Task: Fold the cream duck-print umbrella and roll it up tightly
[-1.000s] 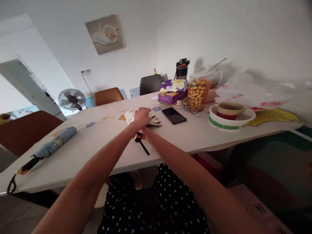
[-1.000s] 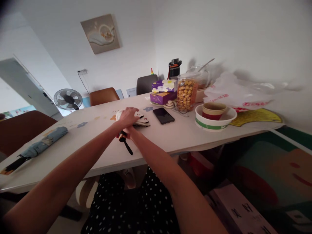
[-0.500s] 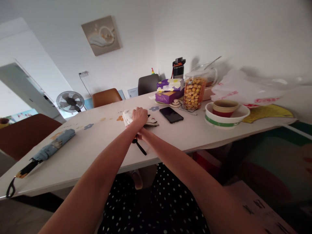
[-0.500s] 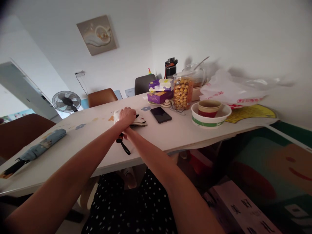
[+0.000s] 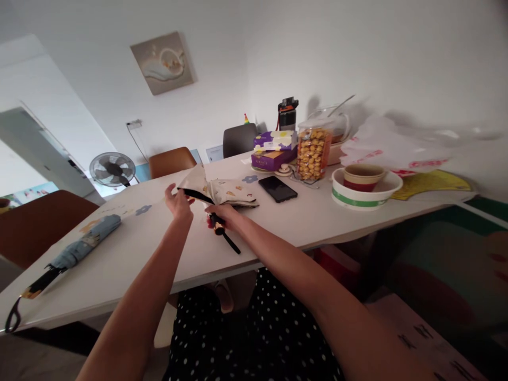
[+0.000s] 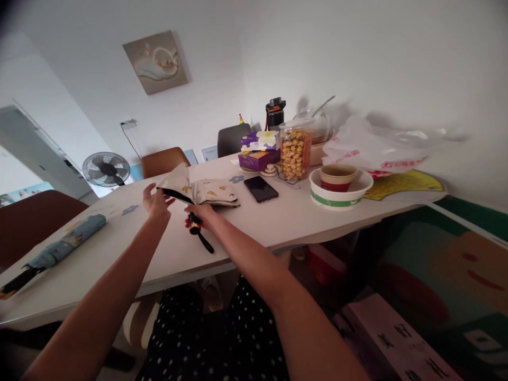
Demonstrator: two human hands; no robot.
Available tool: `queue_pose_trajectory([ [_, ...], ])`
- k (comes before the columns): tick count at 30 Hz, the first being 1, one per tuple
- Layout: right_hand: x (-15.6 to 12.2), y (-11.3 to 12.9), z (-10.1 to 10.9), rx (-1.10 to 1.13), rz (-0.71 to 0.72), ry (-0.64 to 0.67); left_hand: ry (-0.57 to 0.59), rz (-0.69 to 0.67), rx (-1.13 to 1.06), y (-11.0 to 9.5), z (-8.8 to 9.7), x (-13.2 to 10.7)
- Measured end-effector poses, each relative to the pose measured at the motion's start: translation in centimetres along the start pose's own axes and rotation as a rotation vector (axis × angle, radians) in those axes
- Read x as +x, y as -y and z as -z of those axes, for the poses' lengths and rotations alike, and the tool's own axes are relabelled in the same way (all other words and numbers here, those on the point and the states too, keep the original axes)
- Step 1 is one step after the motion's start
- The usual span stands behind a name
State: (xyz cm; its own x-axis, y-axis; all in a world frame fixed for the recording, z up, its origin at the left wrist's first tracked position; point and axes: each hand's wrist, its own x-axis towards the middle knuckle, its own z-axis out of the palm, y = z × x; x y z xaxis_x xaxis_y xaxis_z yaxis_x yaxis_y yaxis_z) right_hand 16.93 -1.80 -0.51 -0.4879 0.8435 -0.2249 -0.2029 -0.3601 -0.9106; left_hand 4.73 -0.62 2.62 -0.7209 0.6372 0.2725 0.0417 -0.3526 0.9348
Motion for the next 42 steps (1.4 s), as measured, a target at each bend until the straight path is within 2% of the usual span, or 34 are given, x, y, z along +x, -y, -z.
queue_pose_trajectory([
  [3,0.4,-0.1,0.3,-0.028,-0.044,0.040,-0.019,0.018,0.084,1.6,2.8,0.1],
  [7,0.7,-0.1,0.5,-0.064,-0.097,0.037,-0.095,0.064,0.150,3.4,4.5,0.0],
  [10,0.6,0.0,0.6,0.028,-0.071,0.046,-0.126,0.039,0.166,3.6,4.7,0.2],
  [18,0.4,1.1,1.1,0.281,-0.061,0.067,-0.056,0.005,0.012,2.4,4.9,-0.6],
  [23,0.2,1.6,1.4,0.196,-0.069,0.088,-0.017,0.059,-0.041,2.5,5.2,-0.2],
  [27,0.1,1.6,1.7,0.117,-0.066,0.060,-0.120,0.124,-0.051,2.8,5.5,0.5],
  [30,-0.3,1.5,1.6,0.050,-0.056,0.013,-0.174,0.052,0.015,2.9,5.4,0.3],
  [32,-0.7,1.5,1.2,0.007,-0.038,-0.015,-0.124,-0.041,0.036,2.8,5.0,-0.3],
  [34,-1.1,1.5,0.7,-0.043,-0.029,-0.042,0.017,-0.073,0.033,2.7,4.4,-1.2],
  [36,-1.4,1.3,0.3,-0.104,-0.012,-0.056,0.189,-0.048,0.016,2.7,3.7,-2.2],
  [38,-1.5,1.0,-0.1,-0.152,0.017,-0.043,0.306,-0.013,-0.003,2.8,3.0,-2.9],
  [42,-1.1,0.4,-0.2,-0.218,0.056,0.023,0.399,0.087,-0.073,2.8,2.2,-3.2],
])
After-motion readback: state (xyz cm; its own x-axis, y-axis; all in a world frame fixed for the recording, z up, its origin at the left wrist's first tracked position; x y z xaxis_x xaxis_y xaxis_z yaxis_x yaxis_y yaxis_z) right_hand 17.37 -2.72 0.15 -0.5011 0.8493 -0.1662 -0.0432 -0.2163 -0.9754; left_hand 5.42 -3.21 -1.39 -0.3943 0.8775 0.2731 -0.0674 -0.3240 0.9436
